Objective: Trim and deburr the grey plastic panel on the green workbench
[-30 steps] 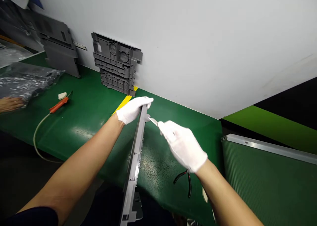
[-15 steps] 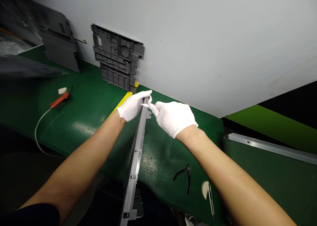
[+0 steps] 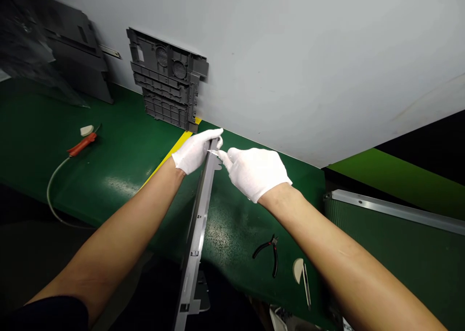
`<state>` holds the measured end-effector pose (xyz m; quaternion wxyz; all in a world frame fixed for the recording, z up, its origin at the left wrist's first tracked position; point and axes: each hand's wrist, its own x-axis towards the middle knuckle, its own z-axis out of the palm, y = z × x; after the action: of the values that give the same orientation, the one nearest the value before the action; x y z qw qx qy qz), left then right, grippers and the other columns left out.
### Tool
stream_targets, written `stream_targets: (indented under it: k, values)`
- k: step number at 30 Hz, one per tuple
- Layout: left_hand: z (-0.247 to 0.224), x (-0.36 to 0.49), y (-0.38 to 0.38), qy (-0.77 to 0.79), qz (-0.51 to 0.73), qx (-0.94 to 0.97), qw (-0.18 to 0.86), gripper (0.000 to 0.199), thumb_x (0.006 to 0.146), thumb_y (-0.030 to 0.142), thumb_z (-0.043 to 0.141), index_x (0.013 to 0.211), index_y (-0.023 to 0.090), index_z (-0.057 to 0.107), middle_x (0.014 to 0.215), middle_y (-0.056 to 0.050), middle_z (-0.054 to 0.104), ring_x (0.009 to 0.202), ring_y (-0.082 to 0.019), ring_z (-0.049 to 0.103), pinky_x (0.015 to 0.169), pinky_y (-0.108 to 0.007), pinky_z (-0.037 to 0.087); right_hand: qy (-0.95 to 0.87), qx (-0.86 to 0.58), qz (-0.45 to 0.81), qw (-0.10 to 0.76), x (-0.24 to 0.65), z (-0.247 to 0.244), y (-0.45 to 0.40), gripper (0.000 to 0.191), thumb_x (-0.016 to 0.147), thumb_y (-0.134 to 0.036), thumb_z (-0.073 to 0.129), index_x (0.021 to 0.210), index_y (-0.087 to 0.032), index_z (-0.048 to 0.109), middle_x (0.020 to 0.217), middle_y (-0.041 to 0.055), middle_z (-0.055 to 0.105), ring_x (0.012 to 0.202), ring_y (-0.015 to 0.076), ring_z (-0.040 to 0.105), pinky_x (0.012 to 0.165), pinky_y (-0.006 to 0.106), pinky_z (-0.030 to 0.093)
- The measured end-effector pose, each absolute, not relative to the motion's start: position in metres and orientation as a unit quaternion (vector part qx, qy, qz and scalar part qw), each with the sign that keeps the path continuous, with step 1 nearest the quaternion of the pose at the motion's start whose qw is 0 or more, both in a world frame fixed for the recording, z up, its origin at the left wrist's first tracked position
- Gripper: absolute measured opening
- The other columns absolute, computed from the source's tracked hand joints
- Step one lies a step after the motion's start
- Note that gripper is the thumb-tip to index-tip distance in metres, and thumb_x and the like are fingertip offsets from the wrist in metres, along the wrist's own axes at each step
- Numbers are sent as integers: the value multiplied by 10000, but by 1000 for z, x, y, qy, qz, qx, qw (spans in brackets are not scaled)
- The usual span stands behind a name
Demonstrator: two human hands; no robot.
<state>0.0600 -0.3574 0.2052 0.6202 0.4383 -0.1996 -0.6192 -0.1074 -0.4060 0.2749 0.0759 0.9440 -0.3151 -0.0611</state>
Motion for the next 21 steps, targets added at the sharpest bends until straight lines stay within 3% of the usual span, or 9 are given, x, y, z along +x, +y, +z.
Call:
stream_targets:
  k: [11,16,19,21]
  values:
    - [206,58,-360,-191,-620,439,621,430,797,520,799,692,197,536,602,21,475,512,-143,514,584,-376,503,-314,946,-38,72,-111,268,-409,751,1018,-708,139,886,-215,690,599,51,613,546,203,531,559,311,254]
    - [203,63,-360,-199,-591,444,643,394,809,468,788,668,190,548,625,16,490,512,-106,439,541,-306,439,-278,959,-43,40,-120,268,-395,678,1042,-651,195,832,-212,666,555,18,528,455,150,400,516,317,186]
    - [201,65,-358,-213,-566,456,653,418,815,492,778,638,188,552,620,2,501,536,-111,431,541,-292,425,-242,970,14,-29,-131,267,-389,620,1042,-645,275,776,-223,643,594,1,510,466,130,331,508,323,172]
    - [198,65,-358,-219,-565,463,647,434,814,525,774,640,189,562,613,-3,502,553,-124,454,574,-308,458,-283,941,92,-162,-140,270,-390,567,1021,-657,373,750,-228,627,609,-10,496,498,129,345,506,306,221]
